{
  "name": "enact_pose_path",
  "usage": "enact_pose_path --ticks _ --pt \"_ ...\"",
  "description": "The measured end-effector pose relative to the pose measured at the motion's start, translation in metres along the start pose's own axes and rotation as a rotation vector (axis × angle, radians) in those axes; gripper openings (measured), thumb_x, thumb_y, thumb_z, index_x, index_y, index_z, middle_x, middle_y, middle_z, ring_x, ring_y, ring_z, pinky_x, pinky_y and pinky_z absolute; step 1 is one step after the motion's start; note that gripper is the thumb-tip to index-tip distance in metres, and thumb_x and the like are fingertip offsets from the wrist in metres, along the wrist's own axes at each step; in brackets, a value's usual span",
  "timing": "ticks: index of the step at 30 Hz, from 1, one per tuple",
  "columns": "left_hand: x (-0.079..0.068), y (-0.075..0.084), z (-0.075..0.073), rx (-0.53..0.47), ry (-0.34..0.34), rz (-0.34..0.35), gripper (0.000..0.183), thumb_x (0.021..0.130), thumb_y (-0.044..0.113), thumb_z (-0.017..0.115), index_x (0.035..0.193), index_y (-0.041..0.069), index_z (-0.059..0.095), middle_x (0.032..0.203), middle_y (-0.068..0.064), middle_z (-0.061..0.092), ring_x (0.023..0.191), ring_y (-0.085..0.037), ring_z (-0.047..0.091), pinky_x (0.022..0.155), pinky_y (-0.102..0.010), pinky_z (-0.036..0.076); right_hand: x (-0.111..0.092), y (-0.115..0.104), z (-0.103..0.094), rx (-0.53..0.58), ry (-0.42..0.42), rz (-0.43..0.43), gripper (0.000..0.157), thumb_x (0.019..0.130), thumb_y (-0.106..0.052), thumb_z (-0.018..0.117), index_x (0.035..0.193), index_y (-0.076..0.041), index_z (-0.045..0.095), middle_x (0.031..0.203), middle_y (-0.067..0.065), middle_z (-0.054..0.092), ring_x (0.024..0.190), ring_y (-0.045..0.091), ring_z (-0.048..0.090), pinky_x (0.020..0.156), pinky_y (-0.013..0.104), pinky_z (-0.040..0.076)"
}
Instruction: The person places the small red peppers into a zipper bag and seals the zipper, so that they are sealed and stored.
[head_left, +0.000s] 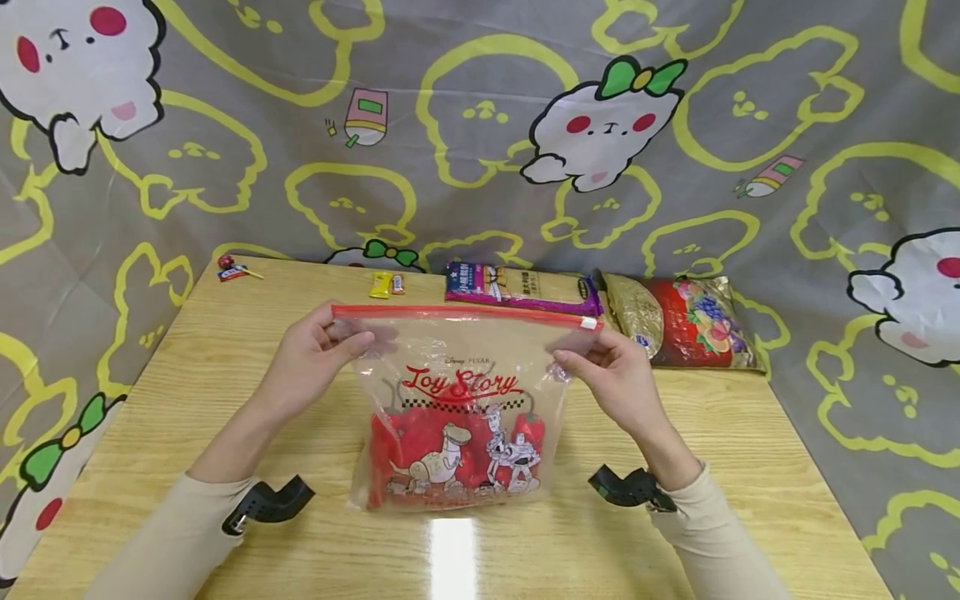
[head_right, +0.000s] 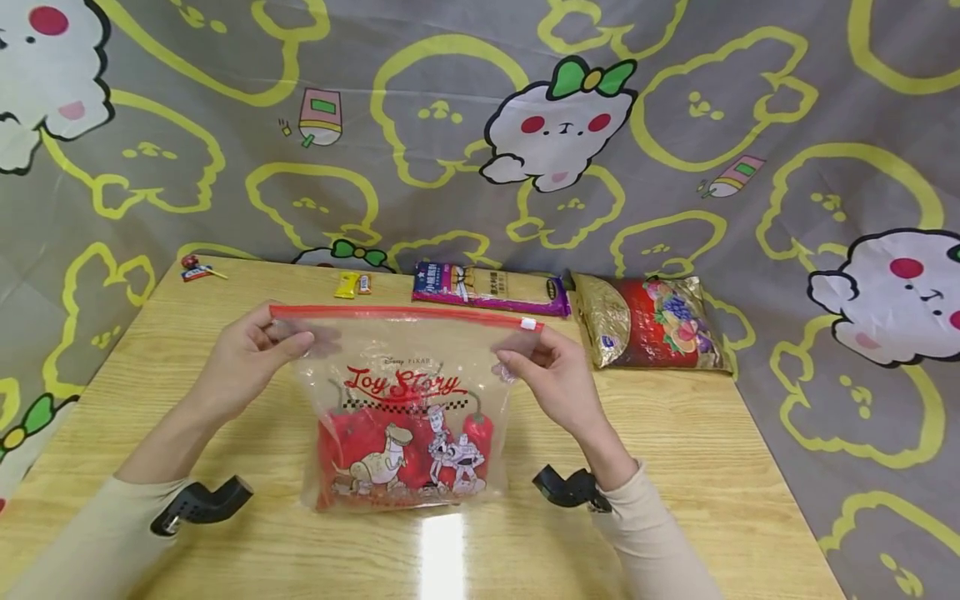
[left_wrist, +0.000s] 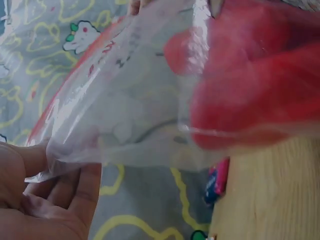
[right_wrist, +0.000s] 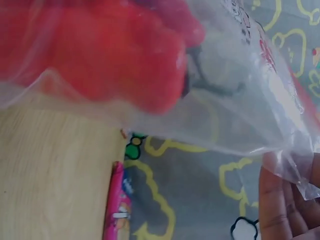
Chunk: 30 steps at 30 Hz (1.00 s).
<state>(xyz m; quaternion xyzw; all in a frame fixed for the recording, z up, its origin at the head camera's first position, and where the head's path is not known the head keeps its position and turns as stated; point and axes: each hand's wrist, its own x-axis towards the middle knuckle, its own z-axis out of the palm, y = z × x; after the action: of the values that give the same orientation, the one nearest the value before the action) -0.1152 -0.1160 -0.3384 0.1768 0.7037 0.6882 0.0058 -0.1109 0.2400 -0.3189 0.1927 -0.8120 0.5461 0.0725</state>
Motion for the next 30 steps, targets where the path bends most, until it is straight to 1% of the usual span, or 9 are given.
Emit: enact_pose_path --ticks 2,7,9,12,16,18,22,26,30 --pt "-0.001 -0.005 -0.004 0.036 0.019 0.006 0.012 0.090 0.005 0.055 0.099 -0.001 0.049 0.099 -0.011 0.069 0.076 -0.012 0.066 0.070 -0.021 0.051 0.000 0.005 0.000 0.023 -0.006 0.002 0.011 0.084 -0.002 0.061 0.094 0.003 0.064 0.084 0.011 0.069 0.068 0.016 0.067 0.062 0.029 0.054" --pt "-0.003 -0.014 -0.007 0.121 0.062 0.009 0.014 0.085 -0.012 0.051 0.095 -0.003 0.052 0.098 -0.017 0.067 0.074 -0.005 0.062 0.066 -0.016 0.048 -0.002 0.016 0.002 0.083 -0.046 0.028 0.009 0.085 0.005 0.057 0.094 0.007 0.059 0.078 0.023 0.066 0.067 0.021 0.068 0.064 0.035 0.054" --pt "-0.003 -0.015 -0.008 0.137 0.046 0.000 0.015 0.086 -0.008 0.053 0.099 -0.001 0.054 0.099 -0.015 0.068 0.084 -0.008 0.065 0.075 -0.021 0.050 -0.002 0.017 0.002 0.077 -0.060 0.030 0.010 0.086 0.004 0.056 0.095 0.006 0.059 0.081 0.024 0.066 0.068 0.022 0.068 0.066 0.035 0.054" --pt "-0.003 -0.012 -0.009 0.194 0.035 0.012 0.019 0.087 0.003 0.059 0.106 0.005 0.059 0.096 -0.006 0.068 0.081 -0.010 0.064 0.072 -0.022 0.051 -0.003 0.013 0.000 0.051 -0.065 0.009 0.014 0.087 0.003 0.056 0.100 0.004 0.059 0.088 0.021 0.068 0.071 0.020 0.068 0.066 0.033 0.054" --pt "-0.003 -0.004 -0.010 0.243 0.034 0.048 0.020 0.088 0.018 0.061 0.107 0.011 0.063 0.093 0.002 0.069 0.082 -0.011 0.063 0.067 -0.021 0.048 -0.005 0.002 -0.004 0.035 -0.058 -0.041 0.017 0.088 -0.001 0.055 0.105 0.003 0.059 0.094 0.013 0.069 0.079 0.018 0.068 0.071 0.030 0.053" --pt "-0.002 0.000 -0.010 0.218 0.032 0.067 0.019 0.088 0.019 0.060 0.104 0.009 0.064 0.091 0.001 0.071 0.085 -0.012 0.065 0.071 -0.022 0.049 -0.007 -0.004 -0.005 0.016 -0.033 -0.081 0.015 0.090 -0.001 0.053 0.102 0.003 0.062 0.093 0.008 0.070 0.081 0.017 0.068 0.074 0.028 0.053" --pt "-0.002 0.009 -0.009 0.215 0.061 0.101 0.015 0.088 0.015 0.059 0.096 0.005 0.067 0.086 0.003 0.071 0.080 -0.010 0.066 0.068 -0.021 0.049 -0.010 -0.012 -0.005 -0.034 0.055 -0.191 0.018 0.089 0.005 0.050 0.090 0.003 0.068 0.084 0.005 0.071 0.076 0.014 0.067 0.072 0.025 0.052" --pt "-0.002 0.018 -0.009 0.284 0.102 0.141 0.011 0.085 0.011 0.062 0.091 0.005 0.069 0.081 0.004 0.070 0.074 -0.009 0.062 0.066 -0.020 0.047 -0.014 -0.016 -0.007 0.016 0.097 -0.297 0.020 0.085 0.015 0.049 0.084 0.007 0.068 0.075 0.011 0.069 0.070 0.014 0.067 0.069 0.024 0.052" --pt "0.001 0.024 -0.008 0.357 0.134 0.160 0.010 0.084 0.013 0.064 0.088 0.007 0.071 0.078 0.002 0.069 0.073 -0.008 0.058 0.063 -0.020 0.044 -0.018 -0.018 -0.008 0.101 0.086 -0.321 0.019 0.084 0.017 0.048 0.083 0.011 0.066 0.073 0.013 0.069 0.068 0.016 0.068 0.066 0.024 0.053"
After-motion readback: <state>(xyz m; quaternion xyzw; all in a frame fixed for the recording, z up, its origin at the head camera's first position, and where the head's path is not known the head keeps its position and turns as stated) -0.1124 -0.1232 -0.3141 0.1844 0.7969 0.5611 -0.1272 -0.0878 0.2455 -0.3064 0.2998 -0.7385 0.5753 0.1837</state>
